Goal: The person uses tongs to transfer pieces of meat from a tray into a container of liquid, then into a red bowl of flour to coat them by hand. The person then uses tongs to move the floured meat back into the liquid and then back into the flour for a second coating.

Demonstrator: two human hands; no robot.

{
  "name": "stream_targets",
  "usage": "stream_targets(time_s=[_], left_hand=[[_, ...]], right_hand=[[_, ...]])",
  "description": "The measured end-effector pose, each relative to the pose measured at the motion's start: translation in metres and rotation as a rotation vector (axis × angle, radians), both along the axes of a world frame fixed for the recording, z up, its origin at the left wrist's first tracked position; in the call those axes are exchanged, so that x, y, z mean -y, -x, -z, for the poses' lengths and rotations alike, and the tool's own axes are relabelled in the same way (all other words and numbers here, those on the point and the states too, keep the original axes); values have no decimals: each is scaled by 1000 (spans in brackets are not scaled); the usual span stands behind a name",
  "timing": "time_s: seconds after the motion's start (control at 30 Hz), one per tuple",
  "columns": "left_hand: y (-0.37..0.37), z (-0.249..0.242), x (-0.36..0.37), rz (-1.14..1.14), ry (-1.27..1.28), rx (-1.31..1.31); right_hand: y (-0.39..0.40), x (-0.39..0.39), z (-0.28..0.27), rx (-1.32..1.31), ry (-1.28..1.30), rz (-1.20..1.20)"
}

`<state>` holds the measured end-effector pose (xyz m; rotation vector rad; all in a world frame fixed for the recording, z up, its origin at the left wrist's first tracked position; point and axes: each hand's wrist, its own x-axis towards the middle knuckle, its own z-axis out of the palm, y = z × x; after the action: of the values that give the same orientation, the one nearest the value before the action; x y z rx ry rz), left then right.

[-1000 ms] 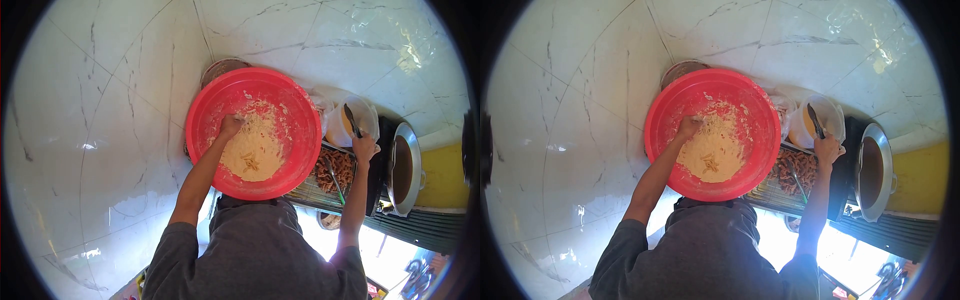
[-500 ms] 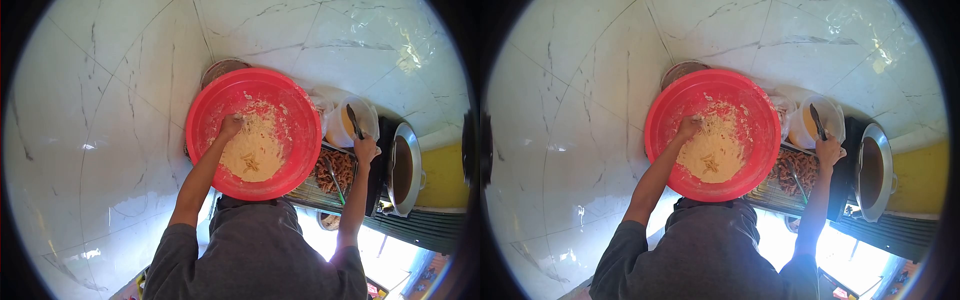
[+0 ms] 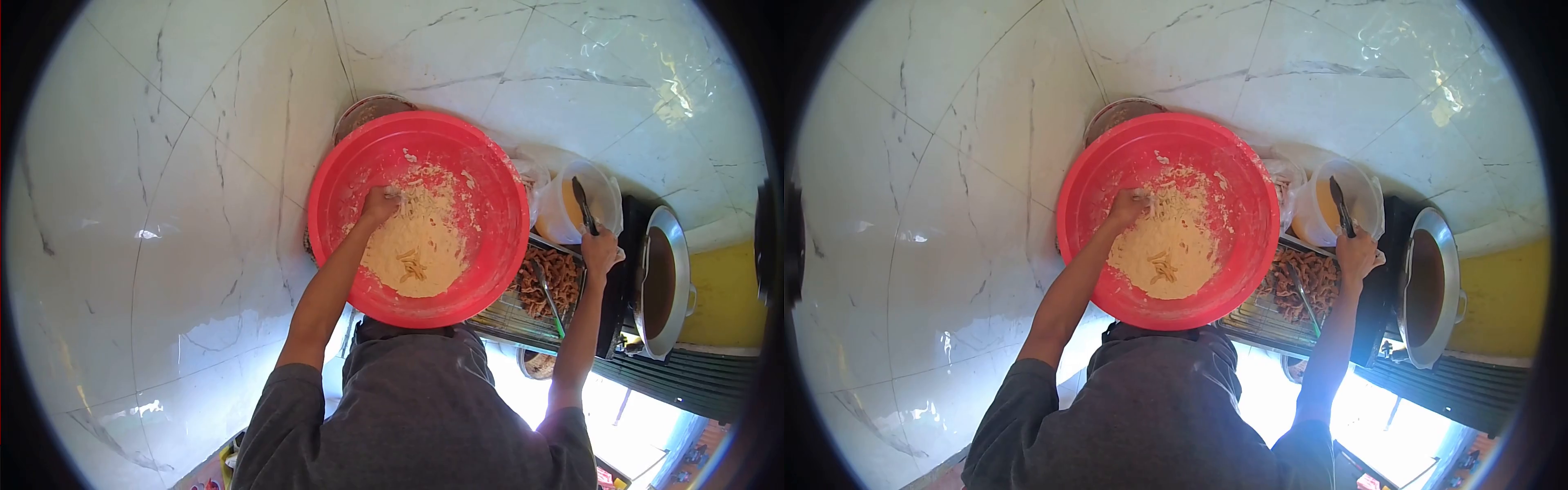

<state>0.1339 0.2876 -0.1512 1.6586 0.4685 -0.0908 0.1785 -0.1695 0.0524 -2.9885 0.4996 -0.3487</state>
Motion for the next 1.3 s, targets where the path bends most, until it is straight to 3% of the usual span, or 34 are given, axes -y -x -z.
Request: stream_targets(time_s=[0.13,0.33,0.4,0.47,0.6,0.7,0.93,1.13,1.3], left_hand=[[-4,17,2,-87,65,28],[0,-1,0,66,-79,-9],[1,-1,1,38,-126,-7],[1,-2,3,36,-130,-3],[0,5,3,70,-100,39],[1,3,4,104,-105,83],[7,-33,7,211,-161,16],[6,-46,15,251,105,22],[6,-53,15,316,134,-26]], right_hand=[[5,-14,-14,80,1,-63],[38,-81,-71,-52,-278,-418],[43,-91,-60,-142,-217,-727],[59,-120,-63,-401,0,-765],[80,-155,-8,-572,165,-989],[88,-166,16,-660,225,-1026],[79,-164,9,-456,110,-926],[73,-170,22,-309,63,-886],[72,-171,35,-214,9,-888]])
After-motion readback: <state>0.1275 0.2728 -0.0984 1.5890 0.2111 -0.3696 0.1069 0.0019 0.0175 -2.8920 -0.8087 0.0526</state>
